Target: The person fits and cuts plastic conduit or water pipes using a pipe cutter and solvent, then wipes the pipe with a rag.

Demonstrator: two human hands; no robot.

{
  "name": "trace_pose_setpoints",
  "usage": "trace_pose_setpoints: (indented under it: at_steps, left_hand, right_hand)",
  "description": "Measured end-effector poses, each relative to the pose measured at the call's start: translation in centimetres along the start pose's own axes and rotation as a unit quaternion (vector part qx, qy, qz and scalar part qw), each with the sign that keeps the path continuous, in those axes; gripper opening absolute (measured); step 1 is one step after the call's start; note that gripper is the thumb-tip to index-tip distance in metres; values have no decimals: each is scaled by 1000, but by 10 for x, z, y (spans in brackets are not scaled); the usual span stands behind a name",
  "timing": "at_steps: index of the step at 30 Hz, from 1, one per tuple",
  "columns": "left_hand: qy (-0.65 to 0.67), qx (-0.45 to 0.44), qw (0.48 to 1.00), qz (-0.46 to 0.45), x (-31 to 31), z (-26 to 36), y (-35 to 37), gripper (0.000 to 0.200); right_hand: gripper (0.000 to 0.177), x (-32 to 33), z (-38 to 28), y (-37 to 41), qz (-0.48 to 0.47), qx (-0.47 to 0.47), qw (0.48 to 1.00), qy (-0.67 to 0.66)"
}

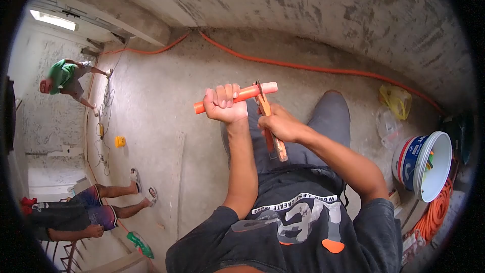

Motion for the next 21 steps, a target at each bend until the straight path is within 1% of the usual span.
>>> trace_pose_setpoints:
  at_steps: [1, 2, 4, 6, 8, 9, 10, 11, 12, 13, 14, 15, 16, 17, 18, 19, 21]
  left_hand:
    - [3, 4, 999, 34, 8, -3, 2, 39]
    - [2, 4, 999, 34, 10, -6, 2, 39]
    - [5, 25, 993, 115, 24, -15, 6, 39]
    - [-3, 31, 991, 128, 26, -18, 9, 39]
    - [-11, 37, 989, 142, 28, -18, 11, 38]
    - [-14, 56, 996, 65, 15, -19, 9, 36]
    - [-17, 73, 997, -11, 1, -18, 9, 35]
    - [-17, 71, 997, -10, 2, -13, 9, 35]
    - [-53, 22, 991, -123, -15, 0, 10, 33]
    - [-88, -25, 968, -234, -36, 12, 15, 31]
    - [-88, -60, 961, -254, -43, 23, 16, 32]
    - [-87, -57, 962, -253, -49, 31, 15, 32]
    - [-49, -39, 938, -340, -64, 38, 21, 34]
    - [-9, -24, 906, -423, -77, 41, 30, 36]
    - [15, -36, 916, -400, -75, 43, 28, 39]
    - [14, -39, 916, -399, -75, 41, 29, 39]
    - [15, -49, 951, -305, -63, 34, 23, 40]
  right_hand:
    - [40, 3, 3, -3, 12, 12, 1000, 24]
    - [40, 6, 5, -6, 23, 24, 998, 47]
    - [40, 9, 10, -9, 23, 26, 998, 58]
    - [40, 11, 10, -10, 23, 28, 997, 69]
    - [39, 10, 12, -7, 18, 5, 999, 48]
    - [39, 10, 8, -3, 17, 5, 999, 48]
    - [40, 12, 5, 3, 14, -3, 1000, -1]
    - [40, 14, 1, 8, 11, -11, 999, -47]
    - [35, 14, -3, 14, 2, -29, 998, -56]
    - [35, 14, -10, 20, 3, -27, 998, -57]
    - [36, 6, -11, 28, -27, -65, 995, -63]
    - [37, -1, -12, 37, -57, -105, 990, -70]
    - [37, -7, -13, 43, -67, -132, 986, -75]
    - [37, -9, -17, 48, -68, -132, 986, -73]
    - [37, -13, -20, 52, -80, -139, 983, -94]
    - [37, -16, -21, 55, -92, -146, 978, -115]
    - [40, -10, -17, 50, -90, -157, 977, -109]
Point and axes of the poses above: each hand's wrist, its own y-axis away from the middle knuckle, its own x-axis out of the back of the hand, z = x × y, the point moved 8 cm from there along -y, towards the middle knuckle, and after that the axes turned 9 degrees about -y, right-handed, at the moved point
